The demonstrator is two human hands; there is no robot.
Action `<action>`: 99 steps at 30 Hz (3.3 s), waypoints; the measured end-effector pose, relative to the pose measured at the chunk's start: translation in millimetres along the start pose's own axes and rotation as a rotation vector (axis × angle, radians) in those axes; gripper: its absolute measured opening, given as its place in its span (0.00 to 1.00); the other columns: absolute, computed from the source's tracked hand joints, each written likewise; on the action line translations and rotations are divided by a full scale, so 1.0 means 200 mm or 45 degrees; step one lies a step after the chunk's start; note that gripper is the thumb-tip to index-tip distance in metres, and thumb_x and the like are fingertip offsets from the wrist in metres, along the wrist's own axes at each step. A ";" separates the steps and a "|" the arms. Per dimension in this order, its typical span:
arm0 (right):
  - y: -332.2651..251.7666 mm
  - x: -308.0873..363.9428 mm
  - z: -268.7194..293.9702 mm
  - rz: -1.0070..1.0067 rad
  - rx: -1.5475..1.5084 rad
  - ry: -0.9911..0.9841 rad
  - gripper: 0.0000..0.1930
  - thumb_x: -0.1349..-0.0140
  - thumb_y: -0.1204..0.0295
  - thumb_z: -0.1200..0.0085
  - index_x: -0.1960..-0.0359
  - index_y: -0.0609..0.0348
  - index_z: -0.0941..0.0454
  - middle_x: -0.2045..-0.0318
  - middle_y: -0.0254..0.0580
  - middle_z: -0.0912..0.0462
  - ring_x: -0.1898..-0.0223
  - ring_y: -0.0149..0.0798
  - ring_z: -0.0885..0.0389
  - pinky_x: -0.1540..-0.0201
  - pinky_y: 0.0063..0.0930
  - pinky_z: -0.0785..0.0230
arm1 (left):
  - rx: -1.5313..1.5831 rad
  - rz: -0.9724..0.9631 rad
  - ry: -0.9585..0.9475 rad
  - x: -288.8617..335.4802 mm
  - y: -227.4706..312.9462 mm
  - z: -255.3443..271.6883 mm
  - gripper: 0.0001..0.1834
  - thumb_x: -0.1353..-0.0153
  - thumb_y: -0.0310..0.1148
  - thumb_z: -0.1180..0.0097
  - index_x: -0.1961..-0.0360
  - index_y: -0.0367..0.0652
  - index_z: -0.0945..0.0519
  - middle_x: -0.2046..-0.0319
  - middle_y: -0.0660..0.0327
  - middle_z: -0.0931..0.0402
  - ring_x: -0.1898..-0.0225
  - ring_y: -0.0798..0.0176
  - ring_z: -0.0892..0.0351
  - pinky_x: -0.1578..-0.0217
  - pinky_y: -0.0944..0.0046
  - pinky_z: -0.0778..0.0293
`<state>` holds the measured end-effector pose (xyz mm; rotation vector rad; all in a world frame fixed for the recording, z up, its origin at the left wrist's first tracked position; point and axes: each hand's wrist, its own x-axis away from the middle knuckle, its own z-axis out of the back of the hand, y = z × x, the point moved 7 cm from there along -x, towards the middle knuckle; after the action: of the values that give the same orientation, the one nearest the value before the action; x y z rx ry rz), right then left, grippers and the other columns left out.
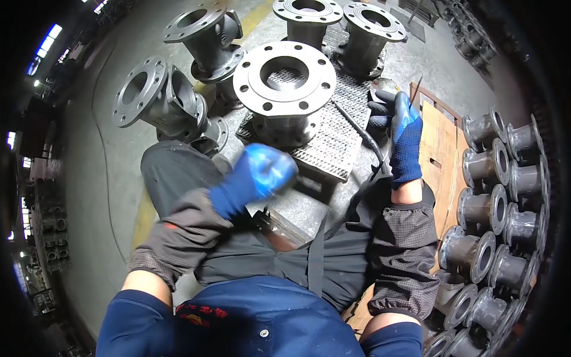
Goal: The person handles several metal castings one by one, turning them over to clear debris from the inner surfaces and bolt holes using a compressed air nozzle.
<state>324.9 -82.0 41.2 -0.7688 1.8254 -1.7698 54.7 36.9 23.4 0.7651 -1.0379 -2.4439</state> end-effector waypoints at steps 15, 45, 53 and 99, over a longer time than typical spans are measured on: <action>0.90 -0.39 0.15 0.195 1.619 -0.280 0.20 0.45 0.54 0.45 0.56 0.53 0.22 0.61 0.52 0.21 0.59 0.52 0.21 0.55 0.39 0.29 | -0.079 0.225 -0.040 -0.54 -0.75 0.33 0.24 0.35 0.46 0.54 0.49 0.36 0.26 0.58 0.58 0.23 0.58 0.65 0.23 0.56 0.67 0.27; 0.18 -0.37 0.00 0.519 0.627 -0.050 0.13 0.35 0.70 0.56 0.57 0.61 0.22 0.66 0.44 0.20 0.64 0.33 0.23 0.59 0.24 0.32 | 0.513 0.315 0.016 -0.65 -0.15 -0.10 0.25 0.41 0.43 0.43 0.54 0.28 0.24 0.65 0.53 0.20 0.67 0.67 0.20 0.64 0.70 0.25; 0.26 -0.18 0.05 0.597 0.547 0.127 0.15 0.35 0.64 0.50 0.58 0.67 0.22 0.72 0.30 0.22 0.70 0.22 0.29 0.65 0.18 0.34 | 0.401 0.125 -0.133 -0.61 -0.01 -0.06 0.23 0.40 0.40 0.44 0.51 0.32 0.25 0.61 0.55 0.21 0.60 0.68 0.22 0.57 0.68 0.27; 0.66 -0.21 -0.14 -0.206 0.543 0.130 0.18 0.36 0.62 0.55 0.54 0.64 0.23 0.65 0.45 0.17 0.70 0.30 0.20 0.65 0.23 0.29 | 0.573 0.743 0.341 -0.03 -0.45 0.18 0.33 0.42 0.27 0.47 0.36 0.35 0.42 0.54 0.60 0.29 0.61 0.73 0.30 0.60 0.74 0.31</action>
<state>326.9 -31.6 -91.3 -0.6779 1.3974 -2.2373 27.2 118.5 -20.6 0.7581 -1.4713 -1.5947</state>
